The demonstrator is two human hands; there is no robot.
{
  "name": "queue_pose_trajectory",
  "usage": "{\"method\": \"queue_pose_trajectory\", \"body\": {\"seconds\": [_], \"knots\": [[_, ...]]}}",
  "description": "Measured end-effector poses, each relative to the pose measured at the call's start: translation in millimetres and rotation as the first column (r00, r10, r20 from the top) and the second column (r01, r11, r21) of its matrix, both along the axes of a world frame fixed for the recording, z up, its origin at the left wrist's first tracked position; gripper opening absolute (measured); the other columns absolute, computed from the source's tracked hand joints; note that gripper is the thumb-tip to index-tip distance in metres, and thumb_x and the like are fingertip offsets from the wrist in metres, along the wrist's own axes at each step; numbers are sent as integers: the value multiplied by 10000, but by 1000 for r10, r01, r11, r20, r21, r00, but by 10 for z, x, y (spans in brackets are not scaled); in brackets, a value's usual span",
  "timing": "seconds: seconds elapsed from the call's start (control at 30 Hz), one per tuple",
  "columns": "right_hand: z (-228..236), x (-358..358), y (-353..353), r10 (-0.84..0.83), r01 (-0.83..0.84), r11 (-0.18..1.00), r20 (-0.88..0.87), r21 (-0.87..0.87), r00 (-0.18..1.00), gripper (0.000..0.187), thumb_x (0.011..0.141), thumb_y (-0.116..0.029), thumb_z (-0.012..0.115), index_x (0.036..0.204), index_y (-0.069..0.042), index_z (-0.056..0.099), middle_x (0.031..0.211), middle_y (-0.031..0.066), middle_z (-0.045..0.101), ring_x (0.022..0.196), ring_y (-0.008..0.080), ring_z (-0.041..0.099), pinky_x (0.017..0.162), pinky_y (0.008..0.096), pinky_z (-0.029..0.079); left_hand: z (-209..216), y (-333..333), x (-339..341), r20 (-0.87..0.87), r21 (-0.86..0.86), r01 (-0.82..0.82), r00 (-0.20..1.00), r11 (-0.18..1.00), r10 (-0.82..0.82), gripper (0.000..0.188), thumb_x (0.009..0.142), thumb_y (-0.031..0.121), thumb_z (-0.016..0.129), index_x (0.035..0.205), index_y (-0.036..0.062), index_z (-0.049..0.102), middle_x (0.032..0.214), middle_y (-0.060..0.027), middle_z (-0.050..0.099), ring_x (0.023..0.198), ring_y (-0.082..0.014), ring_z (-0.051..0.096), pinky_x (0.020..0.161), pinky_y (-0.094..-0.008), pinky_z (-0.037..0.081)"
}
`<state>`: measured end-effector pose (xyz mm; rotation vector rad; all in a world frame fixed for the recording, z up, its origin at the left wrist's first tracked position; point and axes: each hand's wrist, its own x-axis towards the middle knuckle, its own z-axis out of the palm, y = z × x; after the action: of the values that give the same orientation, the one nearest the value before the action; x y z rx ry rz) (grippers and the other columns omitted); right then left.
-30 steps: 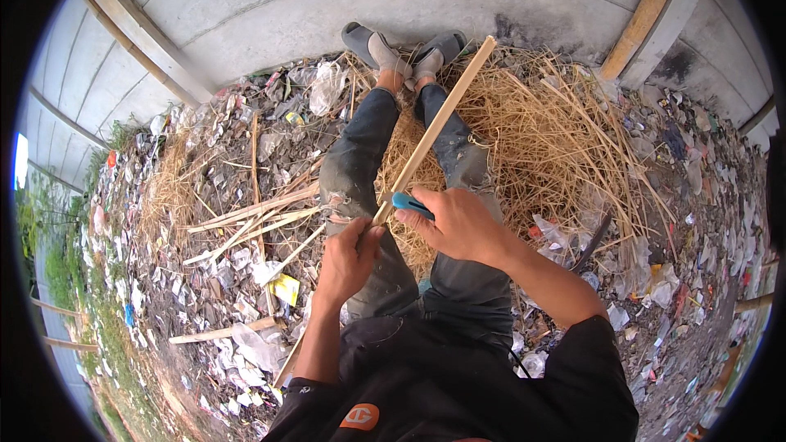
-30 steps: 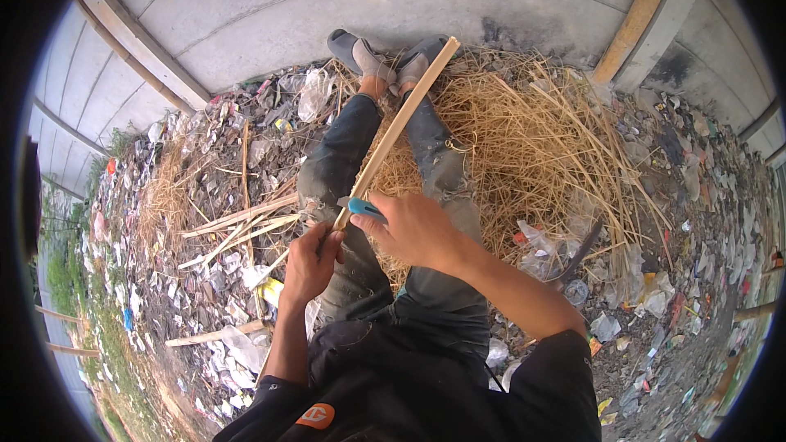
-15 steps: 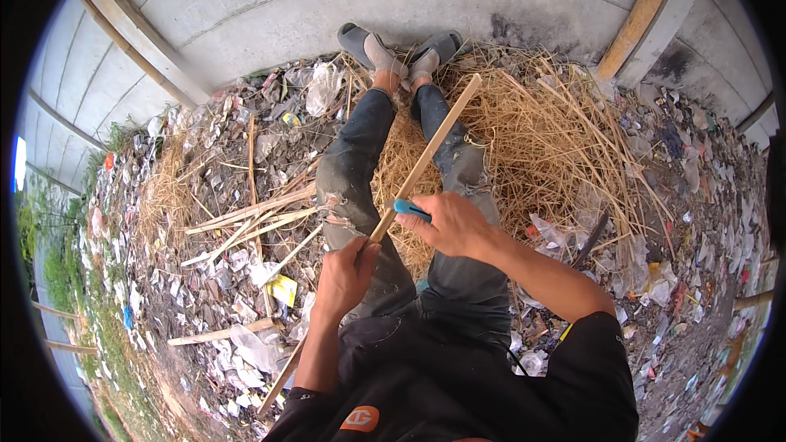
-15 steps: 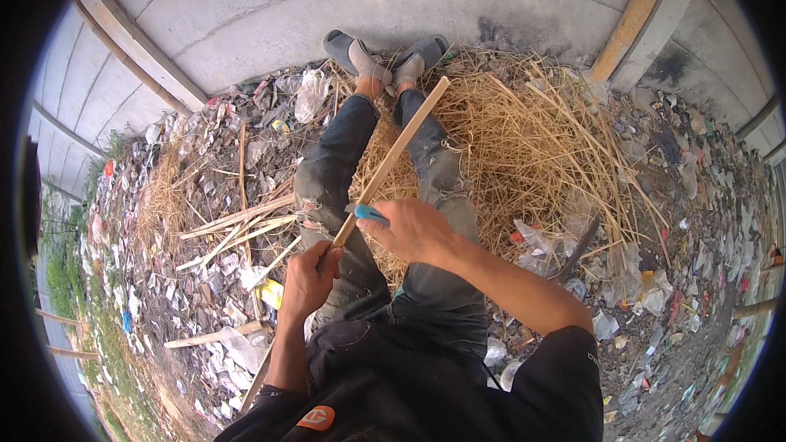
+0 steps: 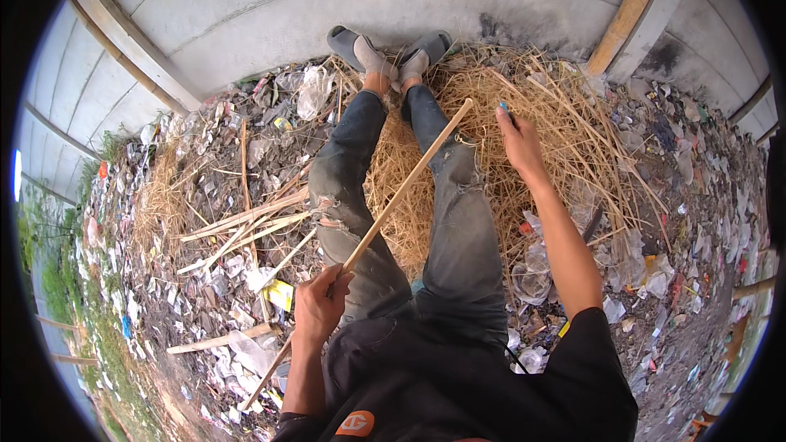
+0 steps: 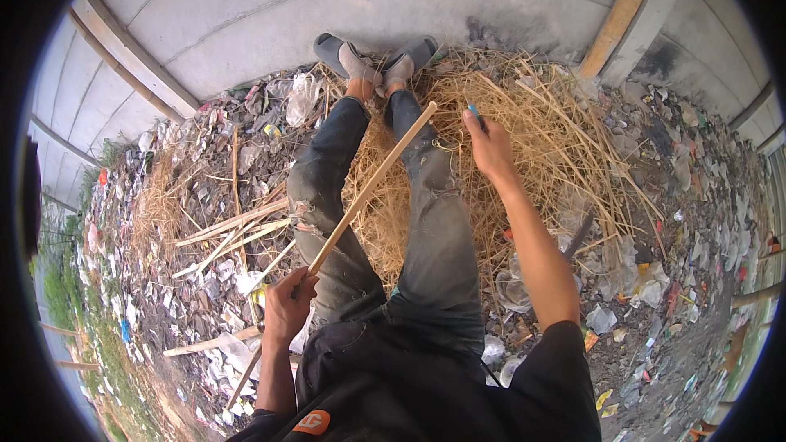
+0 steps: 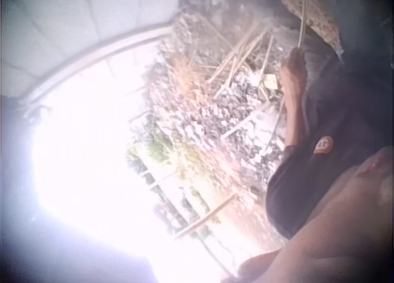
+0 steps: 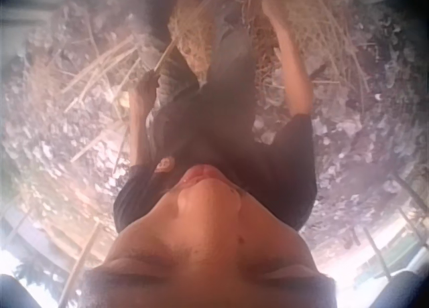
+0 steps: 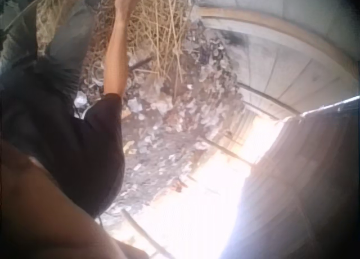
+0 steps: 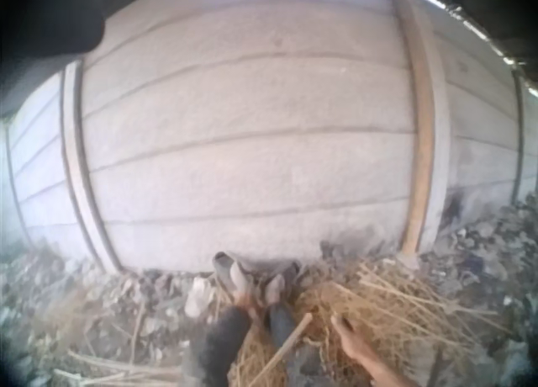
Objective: The person sits on the ground and uses a knife to split a long bamboo stick into thin strips. They hold the stick with one hand and use the knife to shave and separate the material, creating a pile of bamboo strips.
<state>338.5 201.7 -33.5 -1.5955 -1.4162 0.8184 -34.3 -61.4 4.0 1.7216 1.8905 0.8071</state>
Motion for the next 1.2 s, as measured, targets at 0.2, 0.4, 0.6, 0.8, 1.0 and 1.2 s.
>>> {"method": "queue_pose_trajectory", "body": {"seconds": [0.2, 0.4, 0.6, 0.8, 1.0, 1.2], "knots": [[505, -576, -626, 295, -302, 951, 97, 67, 951, 611, 1039, -557, 506, 782, -19, 642, 553, 82, 523, 524, 235, 536, 538, 400, 389, 35, 223, 151, -54, 159, -31, 998, 987, 40, 221, 918, 134, 749, 1127, 62, 762, 778, -137, 718, 605, -251, 690, 566, -354, 515], [369, -1233, -1463, 567, -603, 797, 299, 38, 767, 590, 1036, -551, 508, 817, -25, 662, 587, 193, 605, 583, 413, 635, 545, 511, 466, 38, 327, 416, -233, 310, 48, 972, 950, 27, 228, 890, 125, 771, 1118, 121, 779, 739, -100, 681, 588, -282, 657, 536, -393, 493], [334, -974, -874, 369, -372, 927, 285, -45, 885, 597, 1038, -567, 470, 980, -23, 708, 685, 237, 664, 716, 456, 691, 645, 553, 520, 12, 193, 337, -245, 266, -21, 965, 964, 89, 219, 891, 112, 774, 1109, 107, 785, 736, -99, 663, 577, -271, 645, 545, -392, 495], [203, -1241, -1340, 559, -587, 809, 315, -5, 767, 625, 1029, -596, 467, 956, -21, 703, 657, 221, 654, 680, 434, 686, 609, 539, 521, -31, 294, 482, -150, 266, -32, 986, 964, 74, 234, 900, 116, 767, 1131, 82, 778, 723, -115, 648, 557, -283, 627, 535, -393, 488], [161, -1354, -1272, 526, -582, 809, 339, 85, 780, 650, 1000, -647, 500, 825, -45, 669, 549, 179, 594, 568, 415, 642, 528, 495, 500, -73, 373, 389, -162, 314, -12, 985, 949, 66, 259, 912, 110, 749, 1168, 73, 763, 736, -128, 653, 568, -296, 638, 535, -408, 484], [106, -1328, -975, 404, -521, 822, 413, 227, 816, 656, 1008, -647, 489, 790, -48, 645, 529, 164, 576, 542, 408, 626, 518, 494, 483, 44, 567, 346, -229, 356, 53, 973, 933, 32, 247, 920, 96, 736, 1164, 72, 764, 746, -117, 659, 571, -286, 641, 535, -405, 482]]}}
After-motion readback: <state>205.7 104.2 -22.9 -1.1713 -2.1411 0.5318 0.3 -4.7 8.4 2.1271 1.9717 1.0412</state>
